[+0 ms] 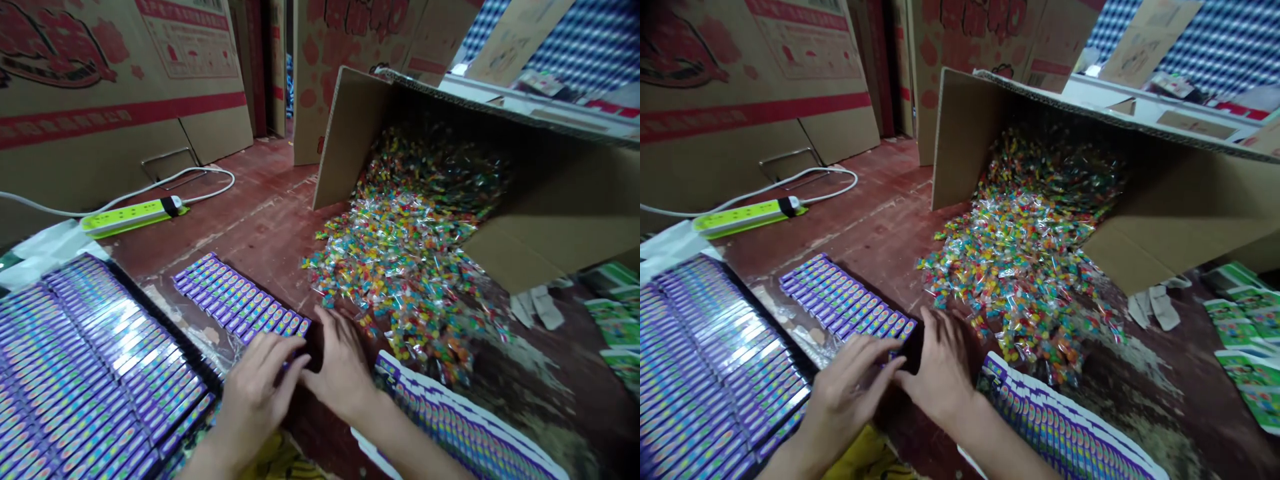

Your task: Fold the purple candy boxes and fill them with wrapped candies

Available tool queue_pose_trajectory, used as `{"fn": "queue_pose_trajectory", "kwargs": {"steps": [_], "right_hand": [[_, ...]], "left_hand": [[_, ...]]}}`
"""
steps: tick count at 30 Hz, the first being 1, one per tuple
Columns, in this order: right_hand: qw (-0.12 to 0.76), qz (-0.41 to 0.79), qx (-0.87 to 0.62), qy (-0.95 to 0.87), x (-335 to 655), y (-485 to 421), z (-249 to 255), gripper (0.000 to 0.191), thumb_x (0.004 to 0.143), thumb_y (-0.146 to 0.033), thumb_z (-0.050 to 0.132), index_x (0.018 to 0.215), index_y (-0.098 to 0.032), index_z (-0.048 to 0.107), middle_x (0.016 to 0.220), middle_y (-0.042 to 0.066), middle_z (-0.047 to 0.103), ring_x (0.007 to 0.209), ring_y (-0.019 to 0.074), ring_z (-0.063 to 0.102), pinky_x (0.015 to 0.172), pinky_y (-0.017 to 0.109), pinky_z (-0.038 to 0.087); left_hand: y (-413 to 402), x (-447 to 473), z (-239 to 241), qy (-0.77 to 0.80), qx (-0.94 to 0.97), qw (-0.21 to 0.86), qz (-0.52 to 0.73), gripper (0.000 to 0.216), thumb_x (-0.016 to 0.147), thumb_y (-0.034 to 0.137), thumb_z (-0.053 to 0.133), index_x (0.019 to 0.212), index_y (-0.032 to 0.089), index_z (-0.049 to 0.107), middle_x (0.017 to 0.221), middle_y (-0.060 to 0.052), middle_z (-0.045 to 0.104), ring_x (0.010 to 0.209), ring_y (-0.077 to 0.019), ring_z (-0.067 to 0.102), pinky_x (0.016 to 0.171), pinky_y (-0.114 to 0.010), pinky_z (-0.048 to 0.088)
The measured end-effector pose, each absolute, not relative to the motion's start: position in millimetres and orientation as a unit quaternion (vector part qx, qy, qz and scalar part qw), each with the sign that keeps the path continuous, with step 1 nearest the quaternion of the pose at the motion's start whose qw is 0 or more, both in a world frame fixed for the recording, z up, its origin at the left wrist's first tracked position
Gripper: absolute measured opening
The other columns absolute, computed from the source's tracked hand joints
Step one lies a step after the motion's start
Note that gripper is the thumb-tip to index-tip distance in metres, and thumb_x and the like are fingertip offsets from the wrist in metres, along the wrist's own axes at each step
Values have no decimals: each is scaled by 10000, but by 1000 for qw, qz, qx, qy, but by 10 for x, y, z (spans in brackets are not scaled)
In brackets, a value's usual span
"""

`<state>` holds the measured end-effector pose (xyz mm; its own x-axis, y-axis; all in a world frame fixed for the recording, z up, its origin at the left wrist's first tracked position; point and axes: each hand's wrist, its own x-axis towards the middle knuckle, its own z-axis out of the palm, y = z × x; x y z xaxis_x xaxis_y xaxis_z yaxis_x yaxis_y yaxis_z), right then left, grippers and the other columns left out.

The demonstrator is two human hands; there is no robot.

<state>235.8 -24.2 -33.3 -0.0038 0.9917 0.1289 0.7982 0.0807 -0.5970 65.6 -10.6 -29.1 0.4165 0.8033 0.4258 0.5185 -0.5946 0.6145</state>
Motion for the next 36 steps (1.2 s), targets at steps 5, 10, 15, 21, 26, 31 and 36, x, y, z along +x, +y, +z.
{"fn": "queue_pose_trajectory", "kwargs": {"steps": [5,10,15,21,26,31,36], "right_hand": [[266,177,-704,-635,3212,-468,-68,395,883,-298,625,1264,-253,530,1173,55,628,1084,235,587,936,363,478],[130,104,-725,-668,3632,-758,-205,198,949,-269,512,955,-236,707,901,60,632,882,253,612,801,381,466],[184,111,-726,-653,3564,-857,-339,133,913,-290,584,954,-226,692,936,65,612,903,254,586,805,366,449],[382,341,-716,-475,3515,-870,-159,260,913,-422,577,775,-203,557,654,-27,509,597,143,487,549,241,396],[456,423,-688,-373,3356,-834,-17,315,869,-458,631,740,-194,517,582,-67,430,490,90,366,433,193,304],[488,452,-641,-383,3223,-937,-4,314,936,-479,526,994,-184,615,667,-26,539,520,113,481,479,216,413],[412,465,-578,-528,3148,-1076,6,375,932,-378,572,1269,-215,567,767,-14,588,648,121,533,613,233,444]], "left_hand": [[-436,1066,-389,329,873,288,219,163,908,276,615,1053,214,572,930,-54,612,870,-235,570,696,-326,496],[-552,1416,-481,336,891,291,85,283,835,329,705,1061,214,580,1046,-67,630,997,-290,574,777,-400,556],[-551,1495,-484,363,882,293,60,384,792,287,753,1119,198,573,1102,-79,636,1045,-296,584,840,-424,563],[-630,1476,-520,357,881,257,173,653,836,482,669,1343,143,435,1210,-174,624,1133,-345,579,919,-467,534],[-622,1547,-430,336,862,317,210,731,838,461,669,1415,113,387,1263,-202,605,1152,-354,576,973,-489,494],[-504,1512,-251,353,747,515,229,548,842,334,678,1352,209,524,1243,-114,618,1142,-288,578,1006,-411,460],[-370,1320,-203,288,528,773,200,484,909,388,600,1352,200,554,1249,-97,644,1173,-292,571,1012,-401,443]]}}
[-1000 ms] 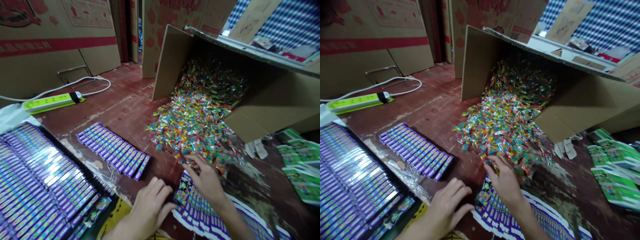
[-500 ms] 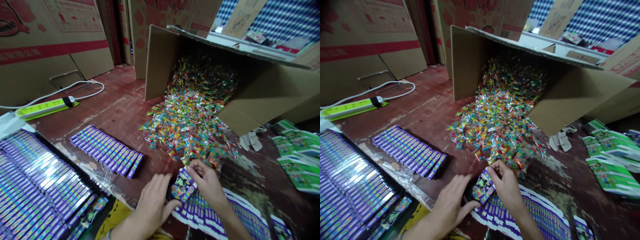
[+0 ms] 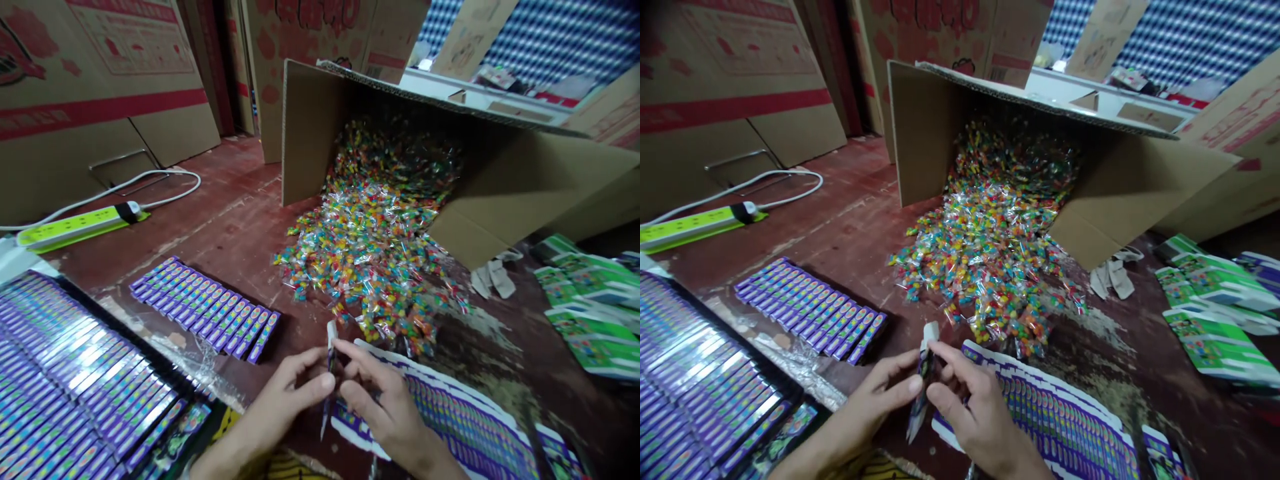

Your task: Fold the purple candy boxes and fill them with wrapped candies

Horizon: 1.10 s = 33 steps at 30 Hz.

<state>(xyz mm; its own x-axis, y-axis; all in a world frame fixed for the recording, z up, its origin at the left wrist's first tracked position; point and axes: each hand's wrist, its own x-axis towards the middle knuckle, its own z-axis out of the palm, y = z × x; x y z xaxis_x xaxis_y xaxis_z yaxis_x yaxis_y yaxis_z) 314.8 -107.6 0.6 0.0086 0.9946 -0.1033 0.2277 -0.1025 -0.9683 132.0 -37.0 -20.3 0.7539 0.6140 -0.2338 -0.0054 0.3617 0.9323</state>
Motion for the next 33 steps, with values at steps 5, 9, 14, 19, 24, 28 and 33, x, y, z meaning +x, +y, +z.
{"fn": "queue_pose_trajectory", "kwargs": {"steps": [5,9,14,19,24,28,33], "right_hand": [[299,642,-525,-472,3288,-1006,113,197,839,-345,686,875,-180,585,648,-40,585,505,94,533,484,198,455],[318,628,-554,-444,3366,-918,192,243,824,-383,698,896,-176,593,610,-31,614,448,104,539,436,201,458],[460,455,-614,-452,3154,-897,71,274,831,-319,705,1072,-208,638,950,41,692,887,201,643,743,271,510],[460,380,-675,-434,2953,-936,-162,282,896,-365,618,693,-169,614,615,-29,550,587,128,501,546,218,402],[524,366,-654,-404,2909,-893,-285,218,881,-336,644,1034,-189,693,836,20,697,738,176,629,682,257,504],[546,321,-643,-431,2911,-897,-387,369,873,-290,654,1237,-235,631,1134,67,697,978,223,661,888,333,511],[524,275,-642,-487,2972,-917,-433,124,912,-266,603,981,-210,690,934,46,689,883,198,650,821,303,506]], "left_hand": [[-334,1159,-165,238,581,768,125,482,845,374,696,1298,229,613,1185,-61,650,1139,-277,565,1003,-365,415],[-341,1207,-157,255,587,755,144,341,920,392,585,1148,170,706,933,-49,687,944,-242,614,857,-312,472],[-399,1401,-252,325,483,762,284,312,932,358,575,1137,162,702,928,-43,676,880,-204,590,805,-285,473],[-450,1511,-343,413,460,708,341,247,860,355,676,953,132,726,828,-34,654,779,-163,572,696,-233,485],[-481,1548,-421,418,403,681,446,527,783,263,762,1254,248,527,789,45,598,634,-89,567,606,-173,470],[-481,1482,-447,378,488,683,391,522,867,292,662,1358,261,487,1080,-36,645,746,-121,619,704,-226,515],[-403,1370,-386,352,597,648,317,342,898,273,617,1234,222,581,1088,-42,658,892,-180,613,796,-261,505]]}}
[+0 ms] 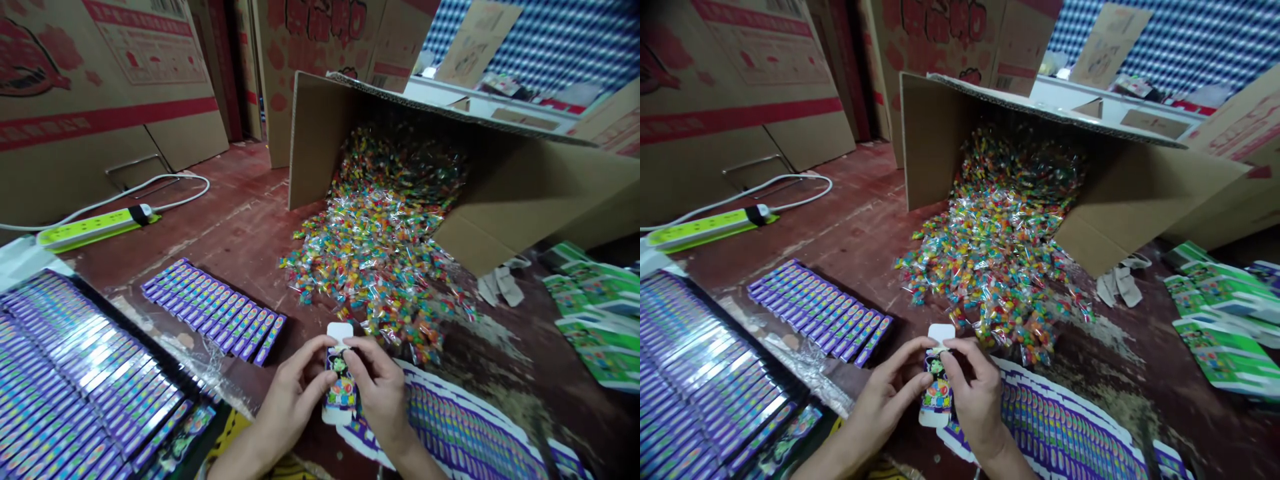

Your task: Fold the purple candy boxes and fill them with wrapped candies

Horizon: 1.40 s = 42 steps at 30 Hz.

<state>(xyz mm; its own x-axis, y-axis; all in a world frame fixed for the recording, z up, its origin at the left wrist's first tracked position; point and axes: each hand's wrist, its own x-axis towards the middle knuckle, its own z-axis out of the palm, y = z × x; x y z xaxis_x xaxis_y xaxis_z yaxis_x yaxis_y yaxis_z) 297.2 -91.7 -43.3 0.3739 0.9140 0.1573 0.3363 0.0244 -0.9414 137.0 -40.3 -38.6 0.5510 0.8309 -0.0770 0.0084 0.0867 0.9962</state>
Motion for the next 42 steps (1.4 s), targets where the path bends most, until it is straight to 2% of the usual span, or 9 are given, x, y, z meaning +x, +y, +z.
{"fn": "queue_pose_trajectory", "kwargs": {"steps": [5,11,15,20,24,28,34,39,42], "right_hand": [[518,316,-621,-496,2993,-880,-366,113,932,-249,577,851,-207,645,1023,61,655,1024,218,613,911,335,464],[577,402,-566,-431,2959,-787,-269,81,907,-274,623,952,-224,577,920,29,649,888,189,632,827,315,494],[544,457,-531,-461,3007,-726,-148,172,857,-317,676,775,-196,585,842,16,601,811,168,588,739,267,479],[448,524,-586,-427,3134,-645,-10,195,771,-330,752,777,-181,626,761,-6,624,726,157,587,689,258,468],[416,535,-591,-438,3213,-580,19,253,788,-371,727,688,-171,609,672,-28,590,648,135,544,643,244,432],[420,467,-618,-473,3156,-636,-10,274,843,-348,682,654,-177,581,664,-22,575,639,137,526,625,248,414],[423,383,-592,-569,3142,-829,9,308,977,-304,491,776,-188,693,868,49,661,820,186,622,751,291,462],[357,418,-561,-619,3285,-787,122,303,976,-307,498,820,-203,736,950,54,684,874,195,647,784,294,486],[322,356,-595,-644,3363,-679,78,263,982,-301,493,876,-217,719,959,46,684,890,191,647,803,291,485]], "left_hand": [[-387,1382,-322,333,542,700,325,204,890,263,635,1080,214,579,1031,-28,634,954,-190,605,800,-259,495],[-411,1418,-337,317,410,776,360,287,870,239,661,1076,239,462,995,-10,606,741,-120,620,683,-244,492],[-431,1375,-322,352,464,735,348,289,870,202,655,1092,230,472,980,-13,605,807,-135,625,686,-230,484],[-451,1315,-284,371,548,677,323,298,891,180,612,1159,245,501,1059,-39,616,991,-188,620,808,-273,502],[-463,1323,-275,351,548,694,308,371,895,198,608,1243,251,491,1092,-63,630,916,-189,644,789,-295,522],[-477,1335,-267,345,525,717,302,440,896,224,608,1315,284,489,1079,-41,638,737,-131,601,650,-235,492],[-515,1312,-323,379,519,711,286,339,874,265,639,1212,238,616,1025,-33,671,829,-169,597,741,-257,485],[-527,1324,-416,356,485,740,301,250,888,275,632,1132,222,609,1032,-36,654,921,-188,598,795,-269,479],[-492,1321,-413,365,471,742,308,219,874,265,652,1077,208,592,934,-16,622,840,-162,585,729,-243,471]]}}
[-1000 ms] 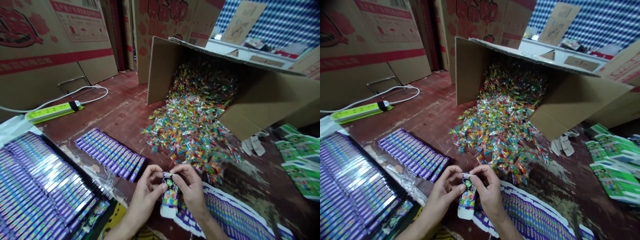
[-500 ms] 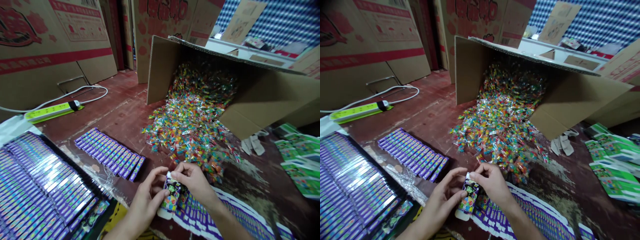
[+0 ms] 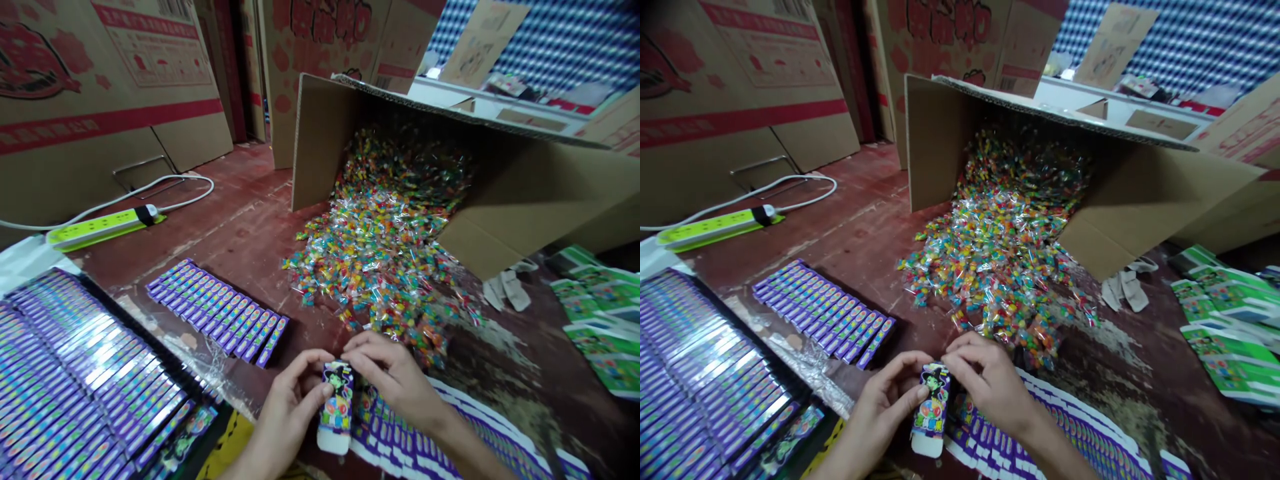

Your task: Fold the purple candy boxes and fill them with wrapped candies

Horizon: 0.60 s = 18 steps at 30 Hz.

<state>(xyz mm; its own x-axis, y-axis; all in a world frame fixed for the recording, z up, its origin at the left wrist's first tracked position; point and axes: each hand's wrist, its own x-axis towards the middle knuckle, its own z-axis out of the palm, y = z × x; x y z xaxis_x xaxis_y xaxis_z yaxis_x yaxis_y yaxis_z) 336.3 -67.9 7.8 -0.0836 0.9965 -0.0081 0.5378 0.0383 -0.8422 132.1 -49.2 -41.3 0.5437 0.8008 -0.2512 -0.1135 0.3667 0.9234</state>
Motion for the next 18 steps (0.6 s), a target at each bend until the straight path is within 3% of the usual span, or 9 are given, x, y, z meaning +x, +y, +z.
{"fn": "queue_pose_trajectory", "kwargs": {"steps": [4,7,10,13,16,18], "right_hand": [[195,163,-726,-640,3412,-443,-148,123,919,-286,592,986,-201,651,963,77,684,892,242,651,803,346,481],[152,148,-736,-643,3381,-270,-293,246,837,-253,686,1068,-191,626,1022,114,683,900,281,658,776,366,487],[165,160,-726,-648,3362,-154,-349,317,819,-160,658,1131,-195,613,1076,128,678,930,278,658,810,369,480],[191,189,-708,-653,3433,-112,-337,320,793,-117,629,1097,-215,633,1018,89,687,884,242,663,807,344,486],[226,226,-699,-640,3575,-157,-245,157,842,-193,592,993,-218,624,828,21,658,702,179,654,664,280,509],[270,269,-694,-610,3656,-241,-127,146,905,-272,540,1037,-215,569,799,-1,616,619,148,639,565,246,504]], "left_hand": [[-450,1339,-386,404,508,693,315,205,798,248,737,858,184,552,794,20,554,783,-136,540,695,-211,457],[-464,1374,-396,407,498,706,298,261,798,304,724,859,203,492,780,28,521,705,-126,530,571,-189,463],[-488,1381,-409,395,440,756,281,363,811,338,684,1071,247,447,889,13,514,628,-116,546,473,-203,486],[-480,1352,-400,366,424,786,261,488,830,298,651,1239,255,388,933,-8,549,656,-130,598,590,-280,552],[-450,1328,-409,349,432,793,250,393,845,275,622,1199,212,464,962,-31,575,744,-159,613,674,-300,538],[-434,1328,-436,352,444,780,266,274,829,254,630,1075,188,532,935,-18,561,791,-164,575,693,-279,508]]}}
